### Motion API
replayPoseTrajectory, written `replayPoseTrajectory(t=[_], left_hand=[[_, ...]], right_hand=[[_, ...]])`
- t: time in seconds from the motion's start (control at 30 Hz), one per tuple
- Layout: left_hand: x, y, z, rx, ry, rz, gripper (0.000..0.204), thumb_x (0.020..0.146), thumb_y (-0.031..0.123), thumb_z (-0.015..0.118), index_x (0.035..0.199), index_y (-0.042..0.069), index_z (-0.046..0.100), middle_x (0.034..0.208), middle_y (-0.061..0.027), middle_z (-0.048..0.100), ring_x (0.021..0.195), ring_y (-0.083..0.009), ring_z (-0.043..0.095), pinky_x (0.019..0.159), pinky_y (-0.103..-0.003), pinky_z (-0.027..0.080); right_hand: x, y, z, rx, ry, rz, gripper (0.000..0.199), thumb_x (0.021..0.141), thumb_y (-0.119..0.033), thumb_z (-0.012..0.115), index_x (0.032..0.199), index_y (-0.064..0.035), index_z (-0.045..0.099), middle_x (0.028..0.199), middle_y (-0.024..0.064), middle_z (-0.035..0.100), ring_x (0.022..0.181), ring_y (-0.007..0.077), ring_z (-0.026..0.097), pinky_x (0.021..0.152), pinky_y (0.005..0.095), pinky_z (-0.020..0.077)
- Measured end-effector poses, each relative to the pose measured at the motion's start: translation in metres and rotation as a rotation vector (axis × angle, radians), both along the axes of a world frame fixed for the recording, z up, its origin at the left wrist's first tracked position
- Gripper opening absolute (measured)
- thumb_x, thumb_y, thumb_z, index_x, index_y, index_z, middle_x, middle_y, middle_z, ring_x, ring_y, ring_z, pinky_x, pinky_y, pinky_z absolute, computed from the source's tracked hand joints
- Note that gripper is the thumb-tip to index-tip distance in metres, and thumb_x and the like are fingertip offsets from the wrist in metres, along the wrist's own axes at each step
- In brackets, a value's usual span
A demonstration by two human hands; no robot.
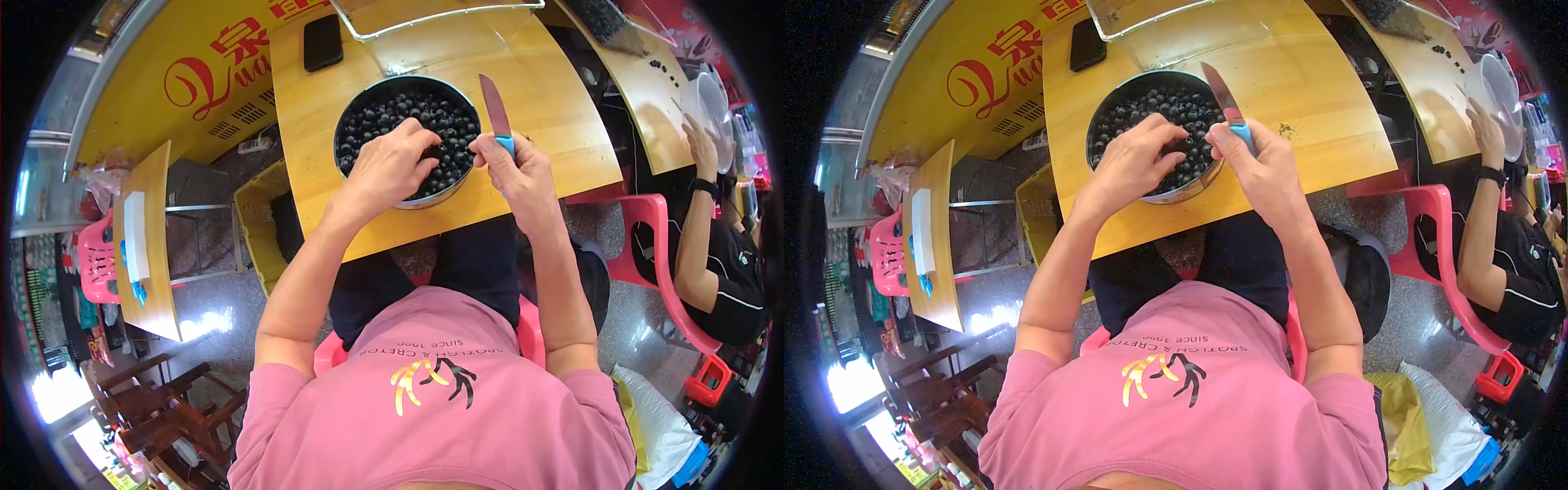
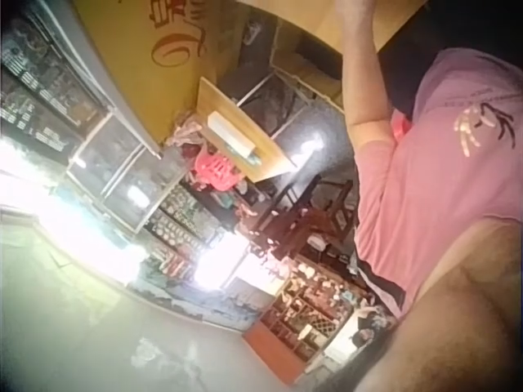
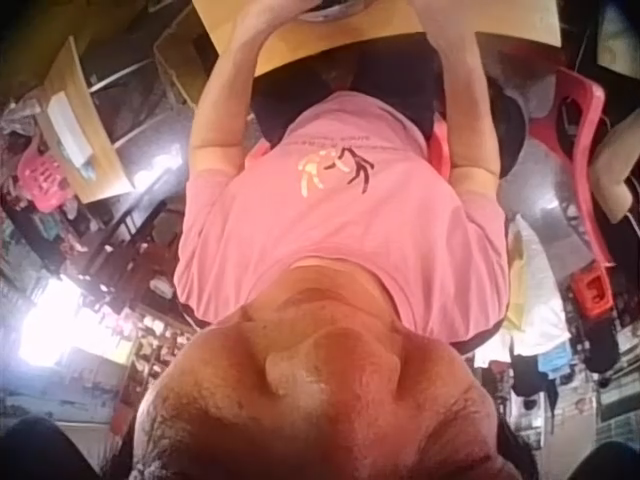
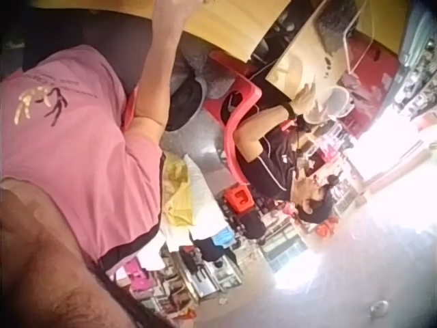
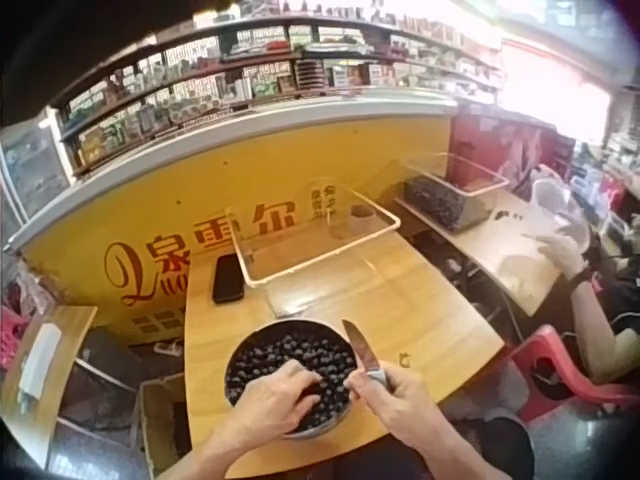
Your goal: The person is using a small knife to remove pits or stems from small black fruits in a bowl.
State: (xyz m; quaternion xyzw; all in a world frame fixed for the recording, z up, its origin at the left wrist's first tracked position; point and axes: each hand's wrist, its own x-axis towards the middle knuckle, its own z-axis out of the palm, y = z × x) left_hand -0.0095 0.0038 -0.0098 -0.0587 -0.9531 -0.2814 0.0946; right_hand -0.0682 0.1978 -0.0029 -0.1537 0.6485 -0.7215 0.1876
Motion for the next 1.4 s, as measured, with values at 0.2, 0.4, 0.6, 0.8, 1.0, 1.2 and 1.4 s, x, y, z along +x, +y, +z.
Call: replayPoseTrajectory(t=[0.2,0.4,0.6,0.8,1.0,1.2,1.4], left_hand=[[-0.007,0.010,0.006,0.020,-0.089,-0.079,0.014,0.081,0.009,0.066,0.094,0.003,0.064,0.090,-0.0114,0.061,0.084,-0.0301,0.062,0.071,-0.037,0.049],[-0.005,0.009,0.003,0.216,0.003,-0.013,0.016,0.083,0.010,0.063,0.097,0.002,0.064,0.082,-0.0148,0.061,0.079,-0.0318,0.061,0.069,-0.037,0.048],[-0.008,0.018,0.003,0.166,-0.001,-0.185,0.019,0.082,0.009,0.062,0.099,0.001,0.063,0.086,-0.0163,0.063,0.081,-0.0334,0.062,0.072,-0.039,0.049],[-0.020,0.017,0.000,0.222,-0.147,-0.096,0.019,0.081,0.014,0.064,0.095,0.002,0.064,0.088,-0.0155,0.065,0.085,-0.0331,0.063,0.074,-0.041,0.049],[-0.015,0.018,0.003,0.193,-0.079,-0.109,0.023,0.078,0.009,0.068,0.099,0.004,0.061,0.081,-0.0110,0.062,0.073,-0.0271,0.061,0.069,-0.037,0.049],[-0.018,0.019,0.000,0.097,-0.052,-0.141,0.019,0.082,0.015,0.065,0.099,0.007,0.063,0.090,-0.0111,0.063,0.086,-0.0297,0.062,0.074,-0.041,0.050],[-0.010,0.010,0.009,0.456,-0.146,-0.015,0.026,0.084,0.009,0.069,0.108,0.001,0.062,0.086,-0.0060,0.067,0.071,-0.0079,0.061,0.066,-0.023,0.049]], right_hand=[[0.000,0.003,-0.002,0.084,0.070,0.037,0.025,0.093,-0.026,0.063,0.095,-0.0006,0.066,0.075,-0.0012,0.061,0.061,0.0018,0.045,0.053,0.0182,0.0348],[-0.002,0.004,-0.007,0.319,0.298,-0.016,0.027,0.093,-0.024,0.064,0.098,0.0027,0.065,0.079,0.0013,0.065,0.076,0.0068,0.056,0.071,0.0220,0.0450],[-0.003,0.004,-0.012,0.302,0.310,-0.042,0.026,0.093,-0.023,0.064,0.098,0.0025,0.065,0.082,0.0024,0.066,0.076,0.0064,0.057,0.072,0.0219,0.0452],[-0.003,0.003,-0.010,0.201,0.296,-0.056,0.025,0.094,-0.023,0.063,0.098,0.0016,0.066,0.082,0.0004,0.066,0.071,0.0045,0.054,0.065,0.0197,0.0428],[-0.005,0.004,-0.010,0.148,0.179,-0.053,0.023,0.094,-0.023,0.062,0.096,-0.0011,0.067,0.079,-0.0035,0.063,0.061,0.0000,0.041,0.053,0.0176,0.0319],[-0.003,0.001,-0.007,0.147,0.193,-0.036,0.023,0.094,-0.023,0.062,0.096,-0.0009,0.067,0.077,-0.0037,0.062,0.059,0.0001,0.041,0.052,0.0173,0.0316],[-0.005,0.002,-0.008,0.117,0.122,-0.060,0.021,0.094,-0.022,0.062,0.098,-0.0021,0.067,0.078,-0.0031,0.062,0.059,-0.0002,0.041,0.050,0.0172,0.0314]])
